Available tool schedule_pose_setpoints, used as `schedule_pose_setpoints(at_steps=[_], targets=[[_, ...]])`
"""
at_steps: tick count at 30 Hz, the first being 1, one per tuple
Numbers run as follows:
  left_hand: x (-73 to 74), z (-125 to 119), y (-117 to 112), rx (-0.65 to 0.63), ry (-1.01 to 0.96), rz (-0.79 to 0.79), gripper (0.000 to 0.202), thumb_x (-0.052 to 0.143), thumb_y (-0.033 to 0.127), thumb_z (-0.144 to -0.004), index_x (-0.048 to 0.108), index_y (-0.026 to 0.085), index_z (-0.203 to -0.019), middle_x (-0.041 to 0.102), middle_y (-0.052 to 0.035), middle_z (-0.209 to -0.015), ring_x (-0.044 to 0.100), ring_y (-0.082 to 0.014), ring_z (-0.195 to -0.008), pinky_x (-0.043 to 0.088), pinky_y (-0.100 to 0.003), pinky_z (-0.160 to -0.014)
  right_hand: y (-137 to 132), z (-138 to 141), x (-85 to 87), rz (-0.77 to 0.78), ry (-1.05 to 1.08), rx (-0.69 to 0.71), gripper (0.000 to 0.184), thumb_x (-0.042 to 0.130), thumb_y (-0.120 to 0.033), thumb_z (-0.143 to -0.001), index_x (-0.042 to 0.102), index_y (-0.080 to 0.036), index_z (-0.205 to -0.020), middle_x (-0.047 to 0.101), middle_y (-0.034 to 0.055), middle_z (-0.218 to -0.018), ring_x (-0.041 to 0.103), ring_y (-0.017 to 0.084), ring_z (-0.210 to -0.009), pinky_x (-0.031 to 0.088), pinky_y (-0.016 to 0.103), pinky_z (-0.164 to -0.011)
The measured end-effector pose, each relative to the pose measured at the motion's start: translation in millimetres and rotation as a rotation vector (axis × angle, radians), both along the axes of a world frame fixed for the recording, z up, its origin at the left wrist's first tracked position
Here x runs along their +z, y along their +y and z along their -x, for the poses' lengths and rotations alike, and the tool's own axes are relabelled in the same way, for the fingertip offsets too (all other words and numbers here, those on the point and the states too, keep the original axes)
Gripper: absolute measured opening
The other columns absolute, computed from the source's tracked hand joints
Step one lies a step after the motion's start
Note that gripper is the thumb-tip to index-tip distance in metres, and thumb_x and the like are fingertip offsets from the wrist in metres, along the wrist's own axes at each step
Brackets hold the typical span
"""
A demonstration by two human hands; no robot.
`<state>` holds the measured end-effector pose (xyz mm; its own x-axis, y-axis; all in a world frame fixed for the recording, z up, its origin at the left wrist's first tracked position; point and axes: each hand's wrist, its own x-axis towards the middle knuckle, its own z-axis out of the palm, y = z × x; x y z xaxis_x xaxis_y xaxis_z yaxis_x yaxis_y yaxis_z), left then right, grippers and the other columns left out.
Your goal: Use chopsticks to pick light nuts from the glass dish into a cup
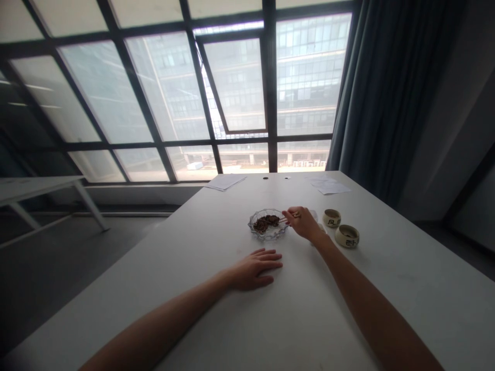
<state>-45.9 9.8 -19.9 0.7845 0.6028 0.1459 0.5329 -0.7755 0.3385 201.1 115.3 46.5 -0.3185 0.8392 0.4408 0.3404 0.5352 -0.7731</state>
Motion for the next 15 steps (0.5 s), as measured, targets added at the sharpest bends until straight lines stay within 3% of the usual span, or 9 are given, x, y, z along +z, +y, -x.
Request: schedule_pose_setpoints(at_steps=[10,15], targets=[[0.6,0.9,0.4,-0.007,-0.008,0.001,0.055,0.058,0.046,-0.1,0.048,0.033,-0.152,0.043,-0.0025,-0.161,0.035,-0.0285,-0.152,0.022,-0.047,-0.127,2.5,6.6,-10.8,0.027,0.029,-0.051,0.046,0.063,-0.062,-0.089,0.069,-0.021,-0.07,0.077,0.0101,-0.07,0.077,0.029,-0.068,0.061,0.034,-0.06],[1.1,1.1,-0.1,-0.01,-0.004,0.001,0.055,0.058,0.046,-0.1,0.048,0.033,-0.153,0.043,-0.0023,-0.162,0.034,-0.028,-0.152,0.021,-0.047,-0.127,2.4,4.9,-5.5,0.02,0.051,-0.082,0.048,0.061,-0.063,-0.09,0.07,-0.021,-0.07,0.077,0.011,-0.07,0.077,0.029,-0.067,0.062,0.034,-0.059]])
